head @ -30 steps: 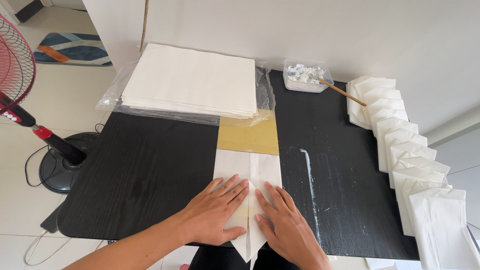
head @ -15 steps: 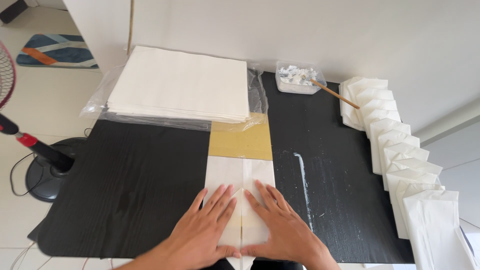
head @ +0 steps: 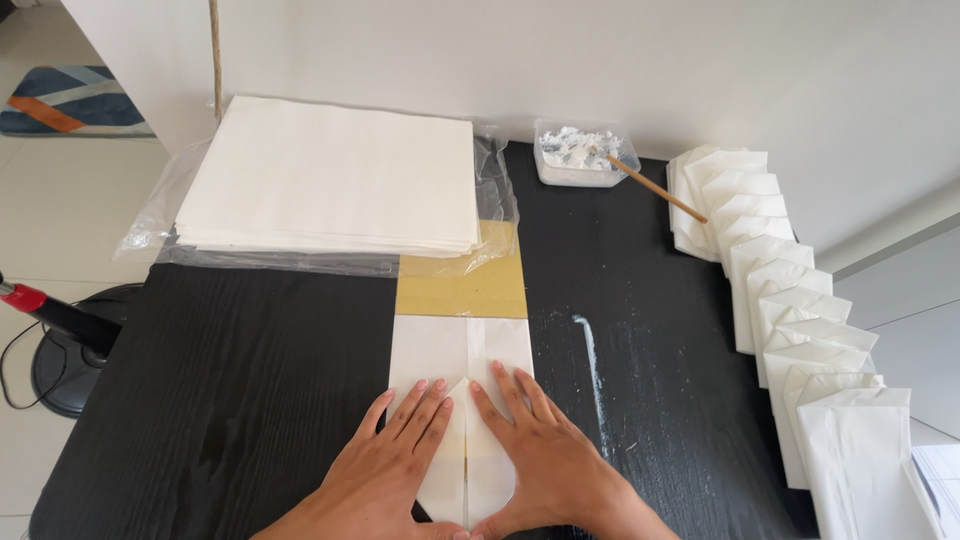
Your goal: The person folds a white sheet of paper and applies a white paste with a brush to the folded edges. They press the glued edges together and repeat the process on another section of the same sheet.
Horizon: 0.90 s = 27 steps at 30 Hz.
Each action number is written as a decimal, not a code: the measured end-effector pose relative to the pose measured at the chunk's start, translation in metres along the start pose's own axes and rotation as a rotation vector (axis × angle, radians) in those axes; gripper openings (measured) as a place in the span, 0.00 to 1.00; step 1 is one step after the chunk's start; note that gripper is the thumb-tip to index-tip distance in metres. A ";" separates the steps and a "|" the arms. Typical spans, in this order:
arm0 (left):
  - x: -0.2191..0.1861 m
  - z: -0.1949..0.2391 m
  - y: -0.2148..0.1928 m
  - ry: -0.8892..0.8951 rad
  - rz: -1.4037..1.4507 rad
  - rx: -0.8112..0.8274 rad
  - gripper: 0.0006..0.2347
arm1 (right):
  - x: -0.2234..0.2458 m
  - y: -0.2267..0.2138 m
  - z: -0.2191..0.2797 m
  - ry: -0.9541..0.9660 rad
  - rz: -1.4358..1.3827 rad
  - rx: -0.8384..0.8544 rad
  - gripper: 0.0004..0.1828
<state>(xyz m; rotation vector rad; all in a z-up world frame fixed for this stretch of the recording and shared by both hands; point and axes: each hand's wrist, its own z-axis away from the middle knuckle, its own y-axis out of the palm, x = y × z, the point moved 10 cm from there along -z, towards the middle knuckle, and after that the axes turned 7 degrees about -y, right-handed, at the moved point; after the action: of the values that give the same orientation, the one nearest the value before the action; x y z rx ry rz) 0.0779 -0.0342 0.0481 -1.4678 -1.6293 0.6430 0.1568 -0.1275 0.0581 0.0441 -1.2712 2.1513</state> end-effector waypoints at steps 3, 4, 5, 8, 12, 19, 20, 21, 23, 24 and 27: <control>-0.003 0.004 0.018 -0.002 0.033 0.019 0.71 | 0.001 -0.007 -0.001 0.000 0.021 0.029 0.78; -0.003 0.006 0.024 -0.003 0.033 0.014 0.71 | -0.006 0.001 -0.005 0.002 0.025 0.027 0.78; -0.004 0.008 0.032 0.000 0.021 0.033 0.73 | -0.009 0.004 -0.010 -0.050 0.078 -0.028 0.79; -0.008 0.011 0.048 0.014 0.013 0.068 0.73 | -0.009 0.006 -0.017 -0.063 0.145 0.004 0.79; -0.012 0.018 0.071 -0.006 -0.024 0.091 0.39 | -0.033 0.038 -0.044 -0.119 0.395 -0.096 0.76; -0.009 0.003 0.047 0.015 -0.099 -0.021 0.68 | -0.029 0.042 -0.055 -0.034 0.398 0.061 0.69; -0.008 0.005 0.051 0.016 -0.089 0.004 0.60 | -0.030 0.043 -0.057 -0.038 0.423 0.042 0.69; -0.010 0.007 0.056 0.013 -0.078 0.026 0.51 | -0.031 0.044 -0.058 -0.041 0.453 0.025 0.69; -0.012 0.008 0.056 -0.014 -0.065 0.033 0.47 | -0.011 -0.021 -0.016 0.020 0.183 0.171 0.68; -0.011 0.007 0.056 -0.039 -0.048 0.041 0.43 | 0.000 -0.044 0.009 0.072 -0.091 0.315 0.71; -0.020 0.016 0.083 0.053 0.057 0.234 0.39 | -0.108 -0.099 0.021 0.351 -0.249 -0.124 0.52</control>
<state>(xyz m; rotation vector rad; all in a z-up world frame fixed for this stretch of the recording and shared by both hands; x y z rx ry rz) 0.1091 -0.0357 -0.0332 -1.3524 -1.4236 0.7918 0.2901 -0.1653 0.1099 -0.2074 -1.1242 1.7717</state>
